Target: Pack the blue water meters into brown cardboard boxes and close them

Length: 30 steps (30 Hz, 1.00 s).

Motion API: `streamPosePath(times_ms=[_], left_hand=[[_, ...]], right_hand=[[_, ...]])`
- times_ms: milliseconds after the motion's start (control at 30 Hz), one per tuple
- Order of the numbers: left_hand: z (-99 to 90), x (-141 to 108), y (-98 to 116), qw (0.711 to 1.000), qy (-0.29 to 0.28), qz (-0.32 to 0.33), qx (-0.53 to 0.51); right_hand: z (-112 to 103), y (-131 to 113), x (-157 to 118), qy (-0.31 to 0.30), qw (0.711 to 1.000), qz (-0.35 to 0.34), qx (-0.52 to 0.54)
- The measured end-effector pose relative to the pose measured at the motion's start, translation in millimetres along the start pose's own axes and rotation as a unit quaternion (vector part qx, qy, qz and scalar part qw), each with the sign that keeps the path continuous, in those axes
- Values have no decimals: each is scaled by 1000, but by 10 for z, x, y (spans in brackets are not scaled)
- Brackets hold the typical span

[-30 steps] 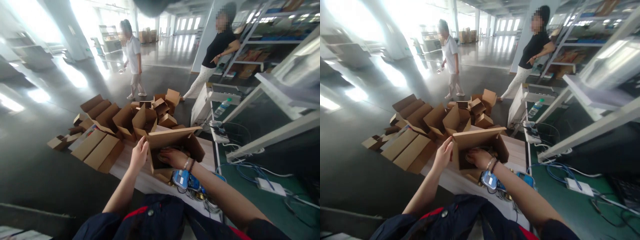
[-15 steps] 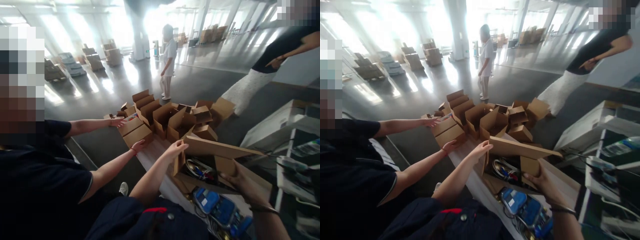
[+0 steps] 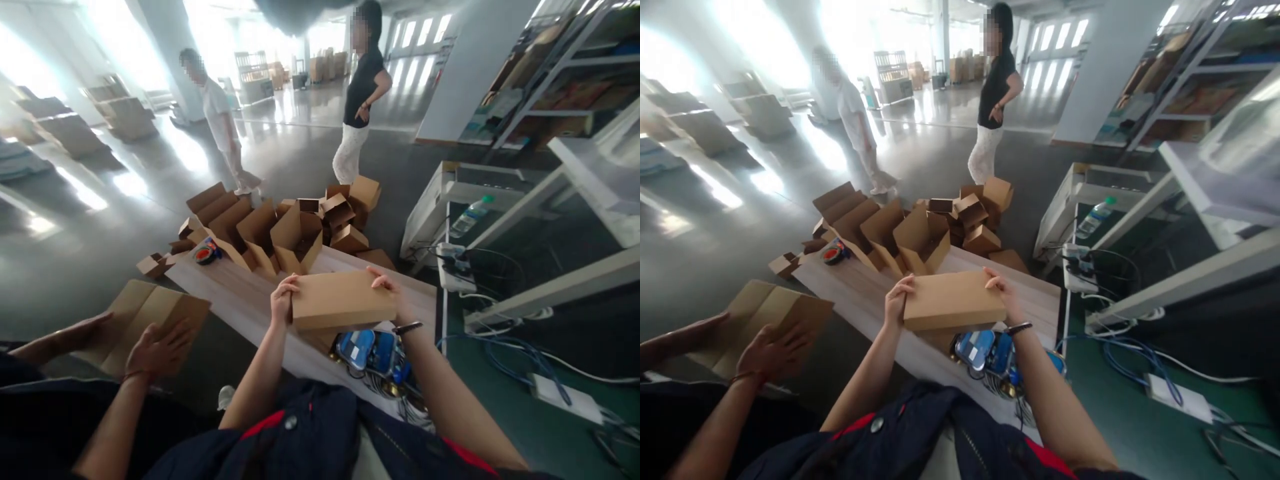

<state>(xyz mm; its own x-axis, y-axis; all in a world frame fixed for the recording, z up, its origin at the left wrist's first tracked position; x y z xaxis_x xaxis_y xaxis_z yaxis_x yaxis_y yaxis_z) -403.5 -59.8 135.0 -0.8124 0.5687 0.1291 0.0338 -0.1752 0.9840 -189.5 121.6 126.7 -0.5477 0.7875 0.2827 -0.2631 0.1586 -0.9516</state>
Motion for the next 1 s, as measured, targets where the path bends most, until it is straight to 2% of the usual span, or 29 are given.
streamPosePath(times_ms=[67, 100, 133, 167, 233, 267, 333, 367, 433, 533, 667, 767, 900, 967, 1000], left_hand=[[-110, -1, 111, 994, -60, 8, 88], [-140, -2, 200, 981, -107, 19, 160], [-152, -10, 302, 956, -164, 35, 242], [-148, -31, 407, 918, -225, 53, 324], [-103, -104, 593, 825, -323, 76, 457], [-68, -146, 666, 785, -352, 81, 504], [12, -215, 766, 730, -373, 85, 566], [49, -236, 794, 714, -373, 87, 586], [102, -255, 811, 694, -374, 97, 608], [106, -252, 760, 685, -355, 123, 624], [21, -297, 607, 700, -318, 169, 617], [-28, -422, 518, 725, -327, 185, 578], [-46, -601, 482, 752, -317, 152, 557], [-78, -603, 473, 786, -328, 126, 509], [-106, -567, 465, 812, -340, 107, 462]], right_hand=[[-68, -100, 24, -53, 996, -4, -66], [-101, -177, 36, -90, 989, -10, -120], [-128, -265, 43, -133, 974, -18, -182], [-144, -360, 44, -178, 952, -28, -247], [-128, -539, 27, -277, 892, -46, -353], [-99, -614, 13, -322, 861, -54, -390], [-20, -722, -10, -377, 814, -69, -437], [18, -754, -16, -388, 801, -74, -450], [68, -779, -24, -382, 796, -86, -461], [64, -747, -60, -359, 812, -115, -446], [-8, -599, -186, -326, 825, -153, -436], [-42, -449, -313, -304, 829, -170, -438], [-44, -313, -444, -268, 857, -174, -404], [-40, -271, -474, -248, 884, -167, -360], [-45, -246, -481, -220, 903, -153, -335]])
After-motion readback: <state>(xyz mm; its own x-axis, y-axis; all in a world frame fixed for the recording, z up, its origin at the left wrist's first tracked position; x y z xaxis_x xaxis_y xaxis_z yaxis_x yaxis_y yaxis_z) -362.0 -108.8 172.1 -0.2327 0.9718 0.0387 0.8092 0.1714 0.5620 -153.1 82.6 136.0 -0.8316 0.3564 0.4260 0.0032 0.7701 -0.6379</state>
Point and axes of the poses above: each hand's wrist, its own x-axis towards the middle knuckle, its own z-axis out of the palm, y = z × x, the point moved 1 cm from there along x, towards the middle knuckle, and after that the axes turned 4 degrees about -z, right-handed, at the moved point
